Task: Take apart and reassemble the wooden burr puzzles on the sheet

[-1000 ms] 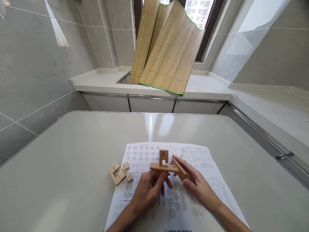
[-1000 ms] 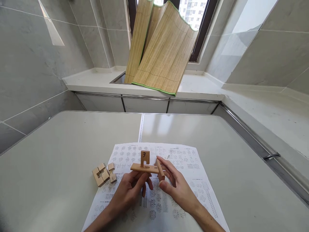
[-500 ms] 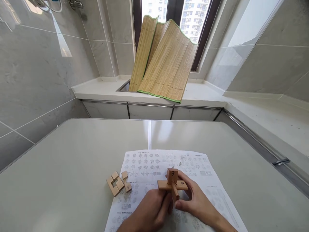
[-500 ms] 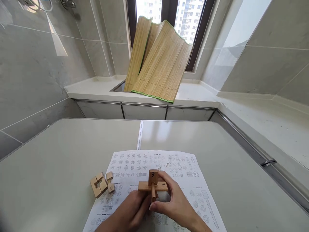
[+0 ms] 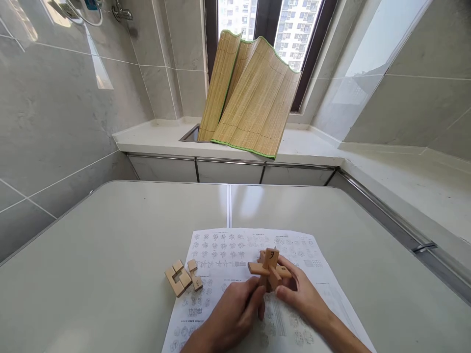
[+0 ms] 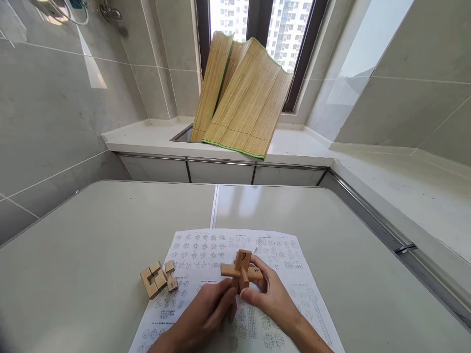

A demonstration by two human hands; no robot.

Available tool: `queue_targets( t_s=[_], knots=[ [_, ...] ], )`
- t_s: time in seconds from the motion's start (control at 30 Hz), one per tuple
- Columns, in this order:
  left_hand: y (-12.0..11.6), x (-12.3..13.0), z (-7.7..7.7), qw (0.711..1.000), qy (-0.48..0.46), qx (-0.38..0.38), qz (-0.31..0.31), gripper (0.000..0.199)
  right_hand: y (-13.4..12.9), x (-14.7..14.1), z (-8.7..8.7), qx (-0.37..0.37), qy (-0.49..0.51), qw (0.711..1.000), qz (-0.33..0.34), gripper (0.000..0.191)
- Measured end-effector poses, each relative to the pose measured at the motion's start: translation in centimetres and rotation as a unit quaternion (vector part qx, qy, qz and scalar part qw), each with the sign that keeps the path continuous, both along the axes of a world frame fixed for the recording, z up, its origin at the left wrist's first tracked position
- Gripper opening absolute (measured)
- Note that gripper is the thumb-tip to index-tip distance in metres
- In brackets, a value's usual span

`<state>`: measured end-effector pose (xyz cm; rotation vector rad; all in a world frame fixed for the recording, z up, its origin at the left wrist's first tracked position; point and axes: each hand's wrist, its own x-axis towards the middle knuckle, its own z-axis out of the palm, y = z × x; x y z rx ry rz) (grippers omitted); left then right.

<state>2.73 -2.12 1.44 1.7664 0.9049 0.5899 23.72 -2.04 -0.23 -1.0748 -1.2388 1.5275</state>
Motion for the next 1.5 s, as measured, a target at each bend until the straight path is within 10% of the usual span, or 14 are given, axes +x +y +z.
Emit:
queue_targets(
  t_s=[0.27,0.4,0.53,0.93,1.2,1.5],
  knots=[
    [-0.3,-1.8,0.7,0.981,0.067,0.166,0.067,0.025,3.0,4.7,-0.3,0.037,-0.190,0.966,-0.170,0.081],
    [-0.3,-6.2,0.2,0.914,0.153,0.319,0.199,0.023,3.9,7.3,-0.9,0.029,-0.296,0.925,-0.235,0.082],
    [-0.6,-10.8,-2.0,0.854,0.247,0.344,0.302,0.066,3.7,9.3,-1.8,-0.008,-0.336,0.907,-0.255,0.082],
    [-0.5,-13.3,-2.6,0.897,0.201,0.299,0.255,0.048,3.8,10.0,-1.7,0.002,-0.363,0.895,-0.260,0.089],
    [-1.5,-11.6,-1.0,0.905,0.168,0.315,0.233,0.058,-0.8,9.2,0.6,0.147,-0.385,0.827,-0.383,0.065],
    [2.0,-1.1,-1.7,0.943,0.120,0.305,0.063,0.073,-3.5,2.0,1.5,0.277,-0.341,0.897,-0.044,0.020]
  ],
)
